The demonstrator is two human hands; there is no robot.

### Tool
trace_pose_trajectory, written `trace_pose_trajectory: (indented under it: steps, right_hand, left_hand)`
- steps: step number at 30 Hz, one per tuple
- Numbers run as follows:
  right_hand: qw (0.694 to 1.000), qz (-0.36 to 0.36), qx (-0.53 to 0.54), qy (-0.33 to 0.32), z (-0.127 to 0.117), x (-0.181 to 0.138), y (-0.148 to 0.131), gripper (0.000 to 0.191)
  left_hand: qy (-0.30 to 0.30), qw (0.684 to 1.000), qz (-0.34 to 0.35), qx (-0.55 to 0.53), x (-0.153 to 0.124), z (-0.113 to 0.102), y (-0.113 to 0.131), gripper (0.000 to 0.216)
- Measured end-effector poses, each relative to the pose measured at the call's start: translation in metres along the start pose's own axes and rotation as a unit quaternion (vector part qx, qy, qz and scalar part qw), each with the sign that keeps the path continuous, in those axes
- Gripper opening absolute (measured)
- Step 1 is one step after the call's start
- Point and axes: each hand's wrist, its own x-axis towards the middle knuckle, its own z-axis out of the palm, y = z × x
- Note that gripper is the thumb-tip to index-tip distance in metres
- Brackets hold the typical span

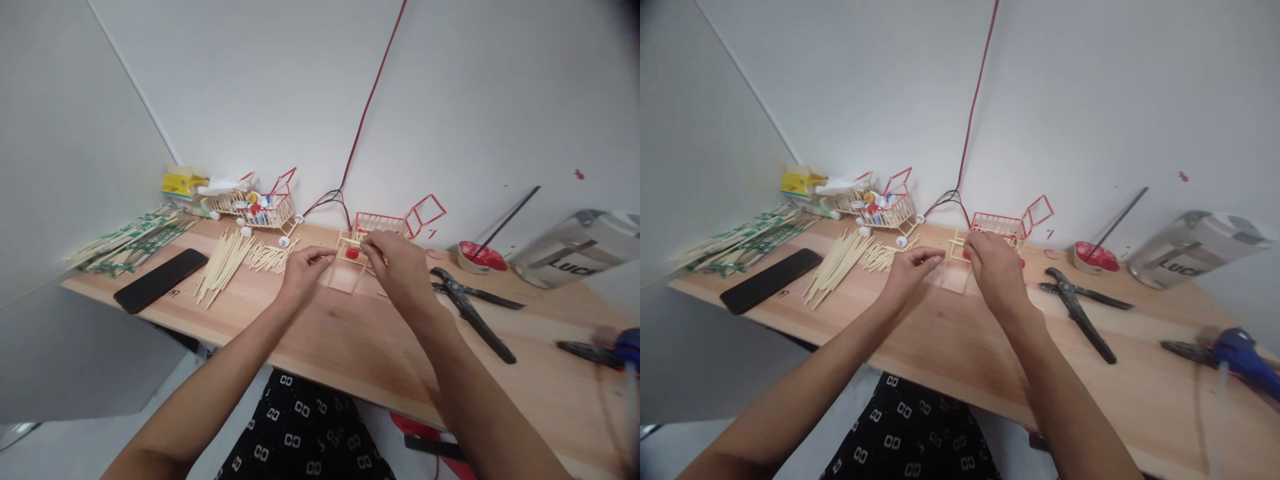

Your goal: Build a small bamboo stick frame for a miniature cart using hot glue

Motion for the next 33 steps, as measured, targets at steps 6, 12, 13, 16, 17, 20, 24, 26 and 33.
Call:
trace_pose_trajectory:
  steps: [6,12,13,16,17,20,24,26,33]
  right_hand:
    - [1.000,0.005,0.004,-0.001,0.000,0.000,0.000,0.016]
    - [1.000,0.006,0.001,-0.006,0.001,0.000,0.001,0.015]
    - [1.000,0.005,0.000,-0.006,0.001,0.000,0.001,0.015]
    - [1.000,0.006,-0.001,-0.005,0.001,0.000,0.001,0.016]
    - [1.000,0.005,0.000,-0.004,0.001,0.000,0.001,0.016]
    - [1.000,0.002,0.006,-0.002,0.001,0.000,0.002,0.016]
    - [1.000,0.010,-0.006,-0.008,0.002,0.000,0.003,0.015]
    - [1.000,0.011,-0.008,-0.012,0.001,0.000,0.003,0.015]
    - [1.000,0.007,-0.002,-0.009,0.000,0.000,0.001,0.015]
  left_hand:
    - [0.028,0.997,-0.037,-0.066,0.014,-0.007,0.004,0.023]
    - [0.002,0.995,-0.049,-0.087,0.030,-0.007,0.021,0.025]
    - [-0.002,0.995,-0.047,-0.083,0.031,-0.006,0.023,0.024]
    - [-0.024,0.996,-0.046,-0.078,0.032,-0.004,0.026,0.024]
    - [-0.032,0.996,-0.045,-0.076,0.032,-0.003,0.026,0.025]
    - [-0.050,0.996,-0.039,-0.067,0.031,-0.002,0.024,0.025]
    - [-0.059,0.996,-0.042,-0.059,0.031,-0.001,0.022,0.025]
    - [-0.062,0.995,-0.052,-0.062,0.031,0.000,0.022,0.025]
    - [-0.066,0.989,-0.083,-0.103,0.031,0.001,0.023,0.024]
